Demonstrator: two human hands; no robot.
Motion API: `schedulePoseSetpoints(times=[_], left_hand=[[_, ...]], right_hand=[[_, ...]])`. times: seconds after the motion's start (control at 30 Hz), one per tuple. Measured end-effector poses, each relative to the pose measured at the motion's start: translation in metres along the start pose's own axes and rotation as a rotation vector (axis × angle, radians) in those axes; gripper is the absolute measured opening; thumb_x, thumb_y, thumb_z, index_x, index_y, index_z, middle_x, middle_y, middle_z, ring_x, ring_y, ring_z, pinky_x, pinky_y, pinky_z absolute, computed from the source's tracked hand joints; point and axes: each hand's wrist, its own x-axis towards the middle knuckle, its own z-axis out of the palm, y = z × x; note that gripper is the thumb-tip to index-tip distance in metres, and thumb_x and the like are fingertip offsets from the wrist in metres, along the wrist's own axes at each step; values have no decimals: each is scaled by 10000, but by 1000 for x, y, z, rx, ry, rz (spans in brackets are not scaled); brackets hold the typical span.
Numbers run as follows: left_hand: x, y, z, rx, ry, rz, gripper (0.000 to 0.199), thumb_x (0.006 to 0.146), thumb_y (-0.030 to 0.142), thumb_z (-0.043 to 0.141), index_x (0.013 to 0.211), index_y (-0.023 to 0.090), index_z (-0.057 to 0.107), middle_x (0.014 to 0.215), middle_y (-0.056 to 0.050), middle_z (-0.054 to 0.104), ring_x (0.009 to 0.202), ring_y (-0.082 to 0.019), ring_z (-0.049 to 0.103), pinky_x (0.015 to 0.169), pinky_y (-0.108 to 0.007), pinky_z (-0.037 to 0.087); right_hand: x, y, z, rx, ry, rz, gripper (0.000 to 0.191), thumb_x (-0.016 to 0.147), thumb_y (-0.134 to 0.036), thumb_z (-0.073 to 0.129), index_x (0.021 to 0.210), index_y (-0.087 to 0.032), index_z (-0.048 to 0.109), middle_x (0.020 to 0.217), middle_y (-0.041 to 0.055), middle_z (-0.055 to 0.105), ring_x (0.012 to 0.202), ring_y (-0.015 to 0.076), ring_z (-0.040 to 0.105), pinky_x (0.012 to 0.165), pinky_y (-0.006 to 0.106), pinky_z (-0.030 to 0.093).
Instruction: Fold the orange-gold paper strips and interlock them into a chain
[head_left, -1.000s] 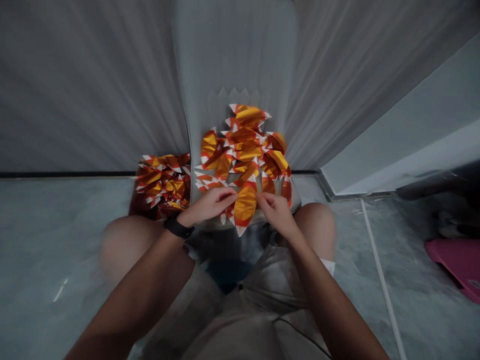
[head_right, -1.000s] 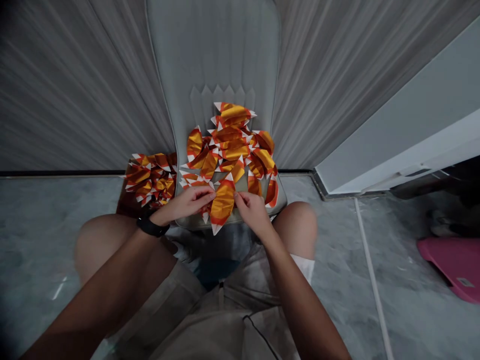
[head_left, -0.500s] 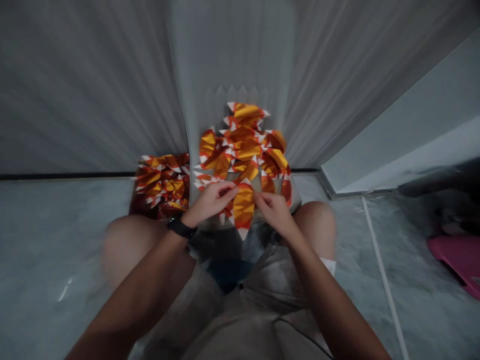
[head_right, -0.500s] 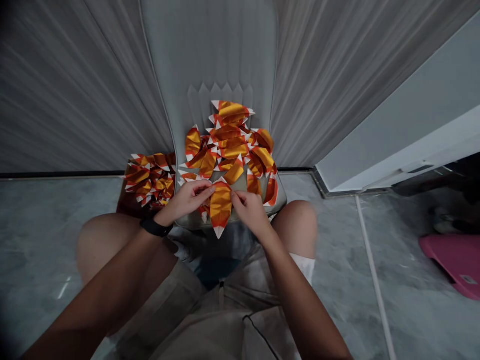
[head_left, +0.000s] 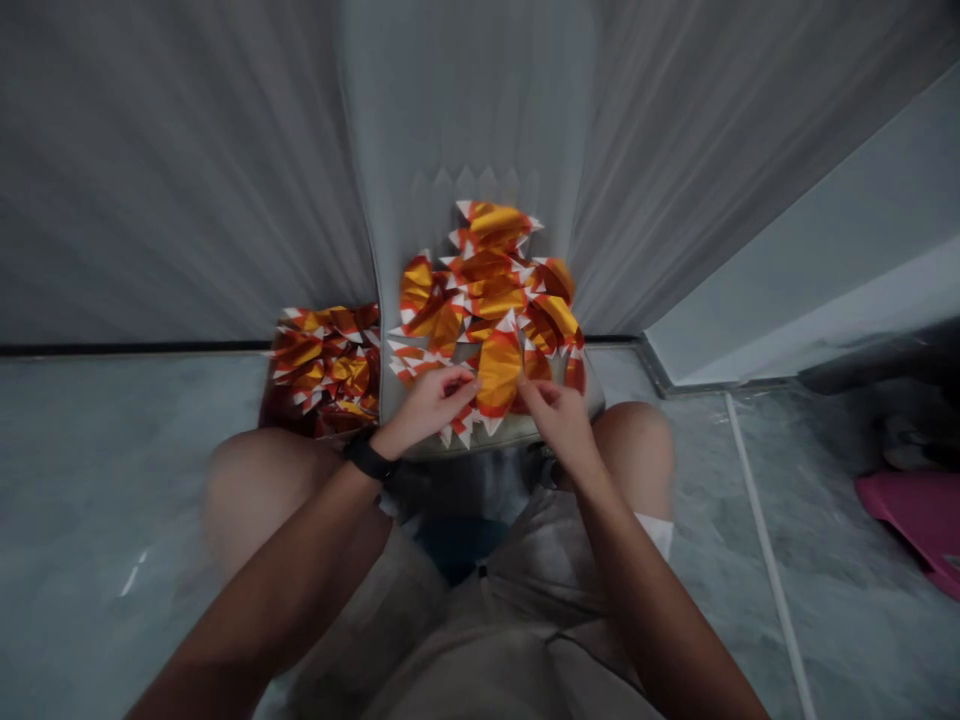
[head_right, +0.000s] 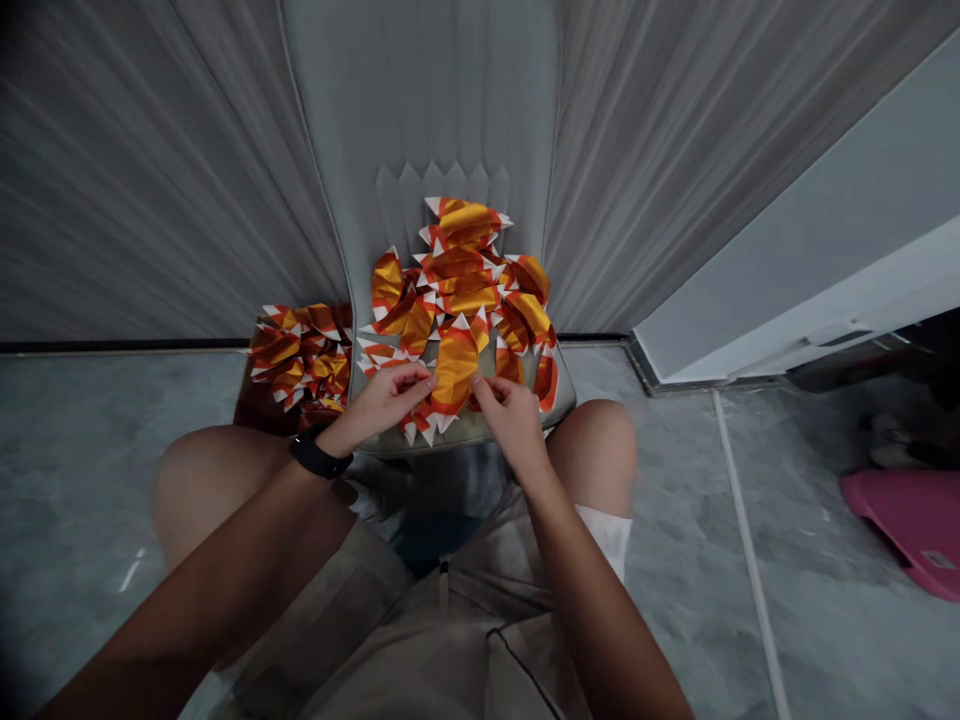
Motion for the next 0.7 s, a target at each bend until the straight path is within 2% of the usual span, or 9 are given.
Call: schedulePoseSetpoints(times=[0.17, 0.27, 0.37, 0.53, 0.7], left_hand=[[2, -4, -2, 79, -19, 57, 308, 947, 450, 549, 877, 164, 637, 745, 2, 587, 642, -116, 531, 568, -210, 421], [3, -5, -6, 138, -47, 73, 302, 951, 444, 544, 905, 165, 648, 804, -8, 613, 705, -127, 552, 623, -222, 440], [4, -3, -7, 121, -69, 61, 299, 949, 445, 547, 876, 167, 630, 764, 6, 589, 667, -117, 523, 593, -216, 415], [0, -3, -5, 25, -141, -25, 345, 947, 496, 535, 851, 172, 603, 705, 17, 568, 587, -109, 499, 542, -219, 396], [5, -15, -11, 53, -59, -50, 373, 944, 526, 523, 847, 173, 599, 699, 15, 552, 602, -123, 491, 539, -223, 379]], right_hand=[[-12, 3, 1, -58, -101, -46, 426, 902, -503, 559, 652, -180, 678, 619, 26, 707, 605, 174, 648, 558, 238, 444], [-10, 7, -2, -6, -170, -36, 426, 911, -518, 552, 673, -189, 680, 641, 33, 724, 608, 174, 666, 584, 242, 471], [-8, 9, -3, 37, -195, -32, 428, 915, -528, 545, 674, -196, 666, 647, 34, 722, 598, 172, 661, 577, 240, 472], [-14, 14, -16, -82, -142, -79, 438, 948, -513, 517, 686, -193, 661, 607, 29, 698, 575, 167, 637, 569, 239, 444], [-6, 14, -60, -420, 7, -97, 436, 986, -466, 457, 752, -197, 708, 672, 42, 726, 600, 168, 639, 583, 244, 415]])
